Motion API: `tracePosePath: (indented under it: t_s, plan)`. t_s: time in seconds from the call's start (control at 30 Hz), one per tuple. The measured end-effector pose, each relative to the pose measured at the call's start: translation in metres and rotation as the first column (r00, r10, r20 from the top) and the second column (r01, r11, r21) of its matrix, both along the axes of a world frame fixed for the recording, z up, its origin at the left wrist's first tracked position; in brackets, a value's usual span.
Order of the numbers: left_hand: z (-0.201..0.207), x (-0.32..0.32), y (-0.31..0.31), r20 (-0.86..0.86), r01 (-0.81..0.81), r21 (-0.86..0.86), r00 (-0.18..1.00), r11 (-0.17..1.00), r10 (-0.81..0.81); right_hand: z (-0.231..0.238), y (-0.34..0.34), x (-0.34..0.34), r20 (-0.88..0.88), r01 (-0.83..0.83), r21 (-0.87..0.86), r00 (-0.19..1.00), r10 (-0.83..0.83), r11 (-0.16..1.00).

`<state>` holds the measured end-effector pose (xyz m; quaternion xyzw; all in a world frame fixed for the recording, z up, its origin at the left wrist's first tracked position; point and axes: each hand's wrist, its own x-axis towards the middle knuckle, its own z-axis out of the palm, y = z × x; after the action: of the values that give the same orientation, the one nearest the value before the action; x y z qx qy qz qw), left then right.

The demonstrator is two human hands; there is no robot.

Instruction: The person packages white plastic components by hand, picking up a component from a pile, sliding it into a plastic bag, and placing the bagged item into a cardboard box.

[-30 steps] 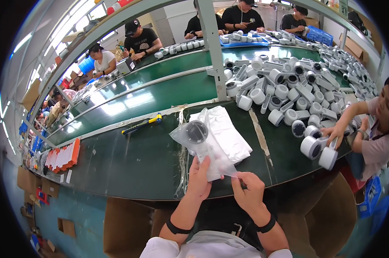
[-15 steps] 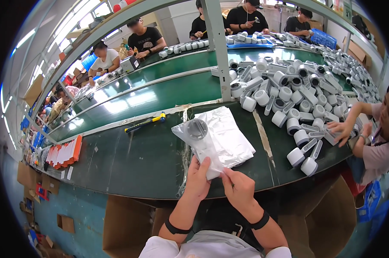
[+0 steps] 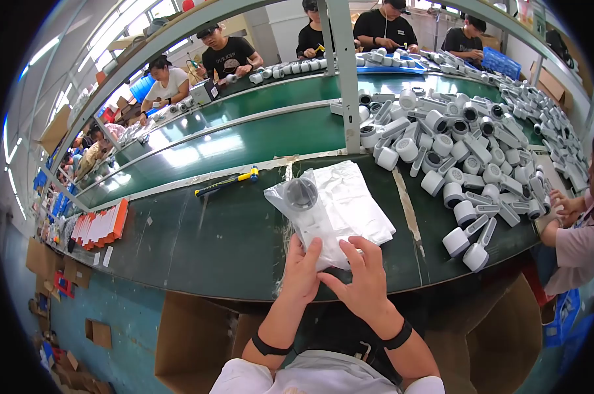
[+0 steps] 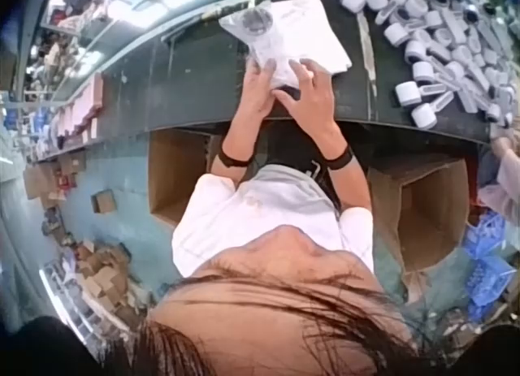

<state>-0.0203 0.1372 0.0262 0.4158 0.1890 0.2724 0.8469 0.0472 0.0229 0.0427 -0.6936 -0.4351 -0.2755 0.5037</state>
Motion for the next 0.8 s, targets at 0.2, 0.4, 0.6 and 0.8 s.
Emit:
tracePosePath:
  t_s: [0.2, 0.4, 0.6, 0.8]
  plan:
    - [-0.004, 0.003, -0.001, 0.026, 0.040, 0.005, 0.999, 0.999, -0.040, -0.025, 0.001, 0.008, -0.202, -0.253, -0.076, 0.951, 0.234, 0.964]
    - [-0.003, 0.005, -0.007, 0.081, -0.056, 0.032, 0.995, 0.998, 0.054, -0.027, -0.001, -0.002, -0.240, -0.167, 0.040, 0.956, 0.171, 0.985]
    - [-0.009, 0.006, 0.005, -0.032, -0.245, 0.068, 0.968, 0.967, 0.248, -0.027, -0.003, -0.009, 0.087, -0.158, 0.009, 0.984, 0.157, 0.987]
    - [-0.025, -0.023, 0.073, -0.022, -0.473, 0.335, 0.860, 0.815, 0.509, -0.030, -0.033, -0.006, -0.024, -0.152, -0.026, 0.988, 0.151, 0.988]
